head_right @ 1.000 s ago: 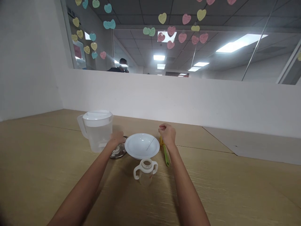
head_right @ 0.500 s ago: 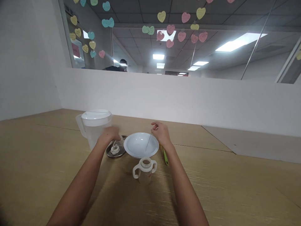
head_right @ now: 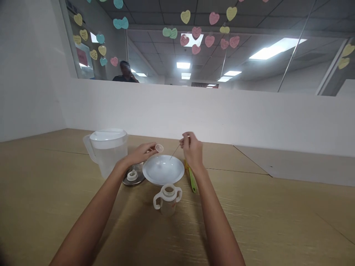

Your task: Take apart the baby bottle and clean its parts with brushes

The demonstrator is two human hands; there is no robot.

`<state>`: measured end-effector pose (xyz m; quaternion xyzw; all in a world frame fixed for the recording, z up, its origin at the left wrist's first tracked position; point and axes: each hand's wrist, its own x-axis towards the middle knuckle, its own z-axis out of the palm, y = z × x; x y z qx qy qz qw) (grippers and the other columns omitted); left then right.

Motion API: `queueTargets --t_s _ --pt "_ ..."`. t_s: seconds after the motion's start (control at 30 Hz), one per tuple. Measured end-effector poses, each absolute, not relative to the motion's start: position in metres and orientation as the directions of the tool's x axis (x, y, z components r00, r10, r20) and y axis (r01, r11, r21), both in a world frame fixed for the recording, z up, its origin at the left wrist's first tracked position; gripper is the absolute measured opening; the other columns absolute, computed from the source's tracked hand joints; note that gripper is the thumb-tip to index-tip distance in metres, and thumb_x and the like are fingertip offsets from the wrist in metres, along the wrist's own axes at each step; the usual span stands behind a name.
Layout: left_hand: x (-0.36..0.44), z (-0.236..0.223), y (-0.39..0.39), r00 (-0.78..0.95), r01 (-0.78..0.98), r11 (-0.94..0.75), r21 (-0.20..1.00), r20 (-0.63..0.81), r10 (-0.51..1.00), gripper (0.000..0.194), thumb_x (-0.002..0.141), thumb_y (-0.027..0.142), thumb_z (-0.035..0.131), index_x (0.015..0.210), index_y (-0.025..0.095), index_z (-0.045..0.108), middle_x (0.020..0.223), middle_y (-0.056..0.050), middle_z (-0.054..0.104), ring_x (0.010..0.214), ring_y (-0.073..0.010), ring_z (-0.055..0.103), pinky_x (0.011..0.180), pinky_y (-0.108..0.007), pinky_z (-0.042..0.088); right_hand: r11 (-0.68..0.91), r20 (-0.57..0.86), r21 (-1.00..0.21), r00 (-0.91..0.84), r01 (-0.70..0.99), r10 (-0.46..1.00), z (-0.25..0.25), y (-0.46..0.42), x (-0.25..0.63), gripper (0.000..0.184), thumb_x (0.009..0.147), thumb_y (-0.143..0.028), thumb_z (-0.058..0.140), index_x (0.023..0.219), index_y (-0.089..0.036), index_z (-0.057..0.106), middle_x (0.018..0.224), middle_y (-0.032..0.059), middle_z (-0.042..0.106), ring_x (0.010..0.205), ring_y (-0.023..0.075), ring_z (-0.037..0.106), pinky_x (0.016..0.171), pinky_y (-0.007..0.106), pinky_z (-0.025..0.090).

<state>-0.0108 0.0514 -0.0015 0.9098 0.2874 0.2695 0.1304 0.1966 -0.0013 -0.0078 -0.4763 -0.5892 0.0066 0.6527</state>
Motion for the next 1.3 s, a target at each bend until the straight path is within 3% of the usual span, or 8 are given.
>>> queueTargets --t_s 0.13,0.23,0.47,0.8,1.3 --pt "0.000 -0.012 0.057 0.678 0.294 -0.789 0.539 0.464 0.570 0.032 0.084 0.041 0.038 0.092 0.014 0.055 0.095 -0.006 0.060 0.087 -0.0179 0.053 0.076 -0.026 0.042 0.714 0.817 -0.512 0.527 0.477 0.233 0.018 -0.033 0.191 0.028 0.087 -0.044 0.040 0.089 -0.017 0.049 0.063 -0.0005 0.060 0.052 0.0106 0.059 0.049 0.023 0.050" --pt "0.004 -0.014 0.056 0.673 0.243 -0.761 0.601 0.461 0.579 0.034 0.082 0.042 0.043 0.094 0.013 0.057 0.098 -0.007 0.060 0.092 -0.0190 0.053 0.080 -0.027 0.042 0.745 0.828 -0.447 0.545 0.494 0.136 0.027 -0.047 0.179 0.027 0.088 -0.043 0.040 0.087 -0.017 0.047 0.064 -0.0014 0.058 0.053 0.0104 0.059 0.048 0.023 0.052" --pt "0.003 -0.011 0.054 0.705 0.123 -0.774 0.621 0.494 0.509 0.033 0.082 0.040 0.045 0.095 0.013 0.060 0.098 -0.007 0.062 0.091 -0.0186 0.055 0.080 -0.027 0.043 0.753 0.888 -0.388 0.434 0.532 0.151 0.019 -0.045 0.160 0.023 0.090 -0.038 0.039 0.088 -0.018 0.048 0.066 -0.0015 0.058 0.054 0.0092 0.060 0.051 0.022 0.053" --pt "0.001 -0.009 0.054 0.709 0.179 -0.749 0.638 0.444 0.547 0.034 0.082 0.040 0.046 0.098 0.013 0.060 0.102 -0.007 0.062 0.096 -0.0193 0.055 0.084 -0.027 0.042 0.745 0.911 -0.357 0.386 0.564 0.145 0.018 -0.046 0.160 0.020 0.090 -0.035 0.039 0.088 -0.017 0.049 0.067 -0.0014 0.058 0.056 0.0091 0.060 0.051 0.022 0.053" --pt "0.000 -0.008 0.056 0.715 0.096 -0.745 0.660 0.475 0.513 0.029 0.082 0.034 0.049 0.100 0.014 0.061 0.102 -0.007 0.062 0.094 -0.0202 0.055 0.082 -0.029 0.042 0.752 0.927 -0.306 0.361 0.584 0.097 0.017 -0.048 0.157 0.016 0.090 -0.031 0.041 0.088 -0.018 0.050 0.067 -0.0010 0.059 0.056 0.0099 0.061 0.050 0.022 0.052"
